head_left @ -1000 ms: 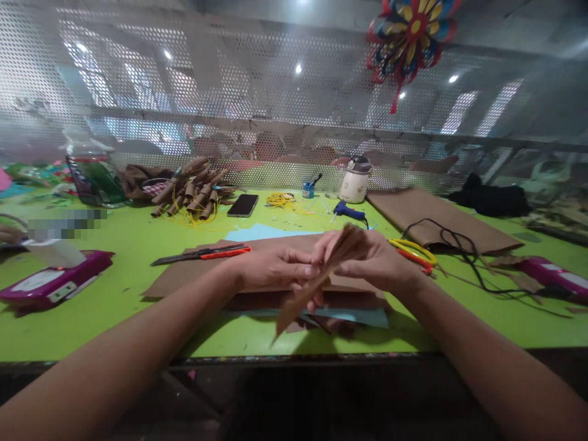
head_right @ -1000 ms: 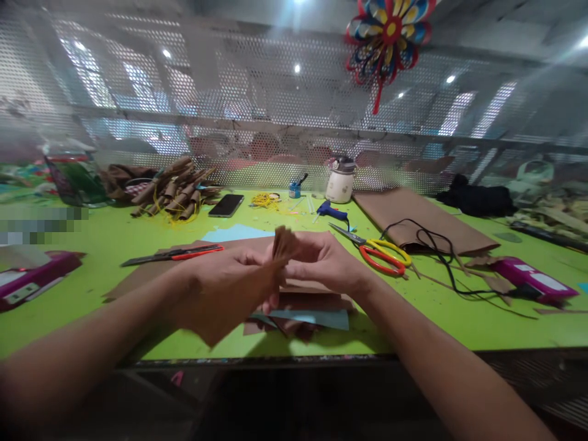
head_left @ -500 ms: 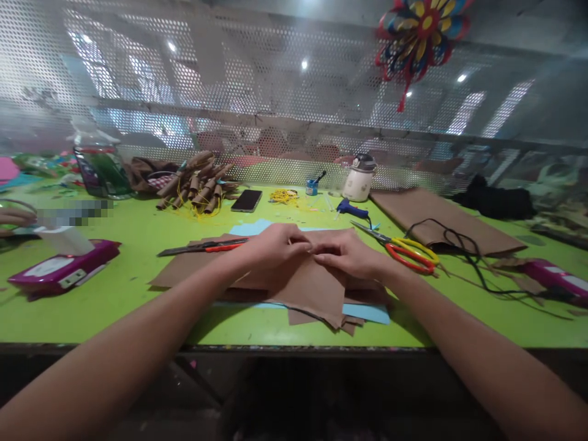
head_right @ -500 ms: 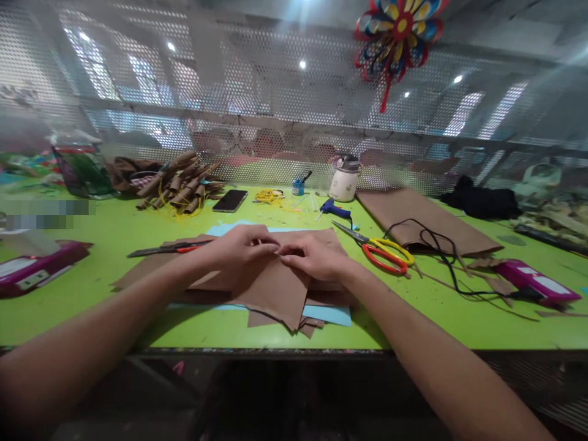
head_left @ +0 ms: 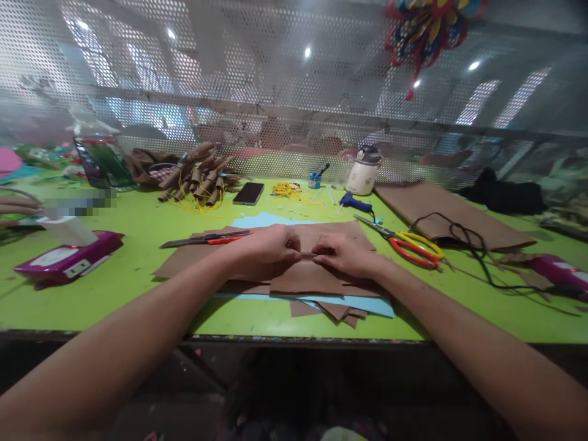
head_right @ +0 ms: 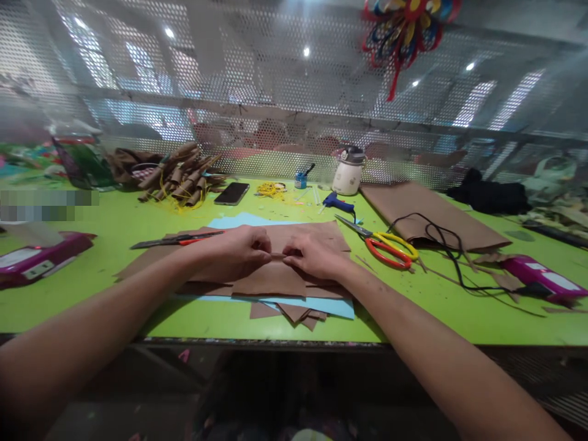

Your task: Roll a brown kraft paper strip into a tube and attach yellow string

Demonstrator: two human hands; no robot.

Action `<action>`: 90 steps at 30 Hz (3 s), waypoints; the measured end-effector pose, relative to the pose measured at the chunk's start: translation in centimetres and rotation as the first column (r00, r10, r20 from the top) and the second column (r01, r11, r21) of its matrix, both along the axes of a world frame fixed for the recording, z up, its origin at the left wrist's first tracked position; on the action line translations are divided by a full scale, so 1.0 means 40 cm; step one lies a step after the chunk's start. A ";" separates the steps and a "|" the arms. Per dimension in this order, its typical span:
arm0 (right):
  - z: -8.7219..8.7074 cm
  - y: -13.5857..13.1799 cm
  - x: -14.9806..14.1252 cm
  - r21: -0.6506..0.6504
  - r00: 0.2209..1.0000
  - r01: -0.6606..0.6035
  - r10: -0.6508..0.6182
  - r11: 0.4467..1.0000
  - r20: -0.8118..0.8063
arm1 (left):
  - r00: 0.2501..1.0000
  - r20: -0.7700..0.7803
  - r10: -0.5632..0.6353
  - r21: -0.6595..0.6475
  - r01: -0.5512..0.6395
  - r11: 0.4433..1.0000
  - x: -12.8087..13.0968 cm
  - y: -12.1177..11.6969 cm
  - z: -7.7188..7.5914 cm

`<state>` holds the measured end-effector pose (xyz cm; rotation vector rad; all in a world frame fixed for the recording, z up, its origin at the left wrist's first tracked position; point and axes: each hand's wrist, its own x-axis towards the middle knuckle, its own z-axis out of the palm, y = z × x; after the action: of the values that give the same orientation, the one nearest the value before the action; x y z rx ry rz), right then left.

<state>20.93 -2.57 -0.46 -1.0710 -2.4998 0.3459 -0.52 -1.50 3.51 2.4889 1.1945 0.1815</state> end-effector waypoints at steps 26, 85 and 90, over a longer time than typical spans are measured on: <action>0.015 -0.016 0.025 0.074 0.979 0.015 -0.029 0.997 0.201 | 0.965 -0.232 -0.124 0.208 0.174 0.963 -0.010 -0.006 0.004; 0.060 -0.055 0.019 -0.326 0.939 0.096 -0.194 0.941 -0.283 | 0.939 0.151 -0.309 0.016 0.310 0.951 0.006 -0.004 0.030; 0.056 -0.050 0.023 -0.274 0.944 0.073 -0.155 0.959 -0.293 | 0.956 0.109 -0.271 0.066 0.265 0.962 0.009 -0.014 0.029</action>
<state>21.83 -4.56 1.76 -1.1529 -2.1410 0.7632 -0.17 -2.06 4.67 2.6124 0.8048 0.2838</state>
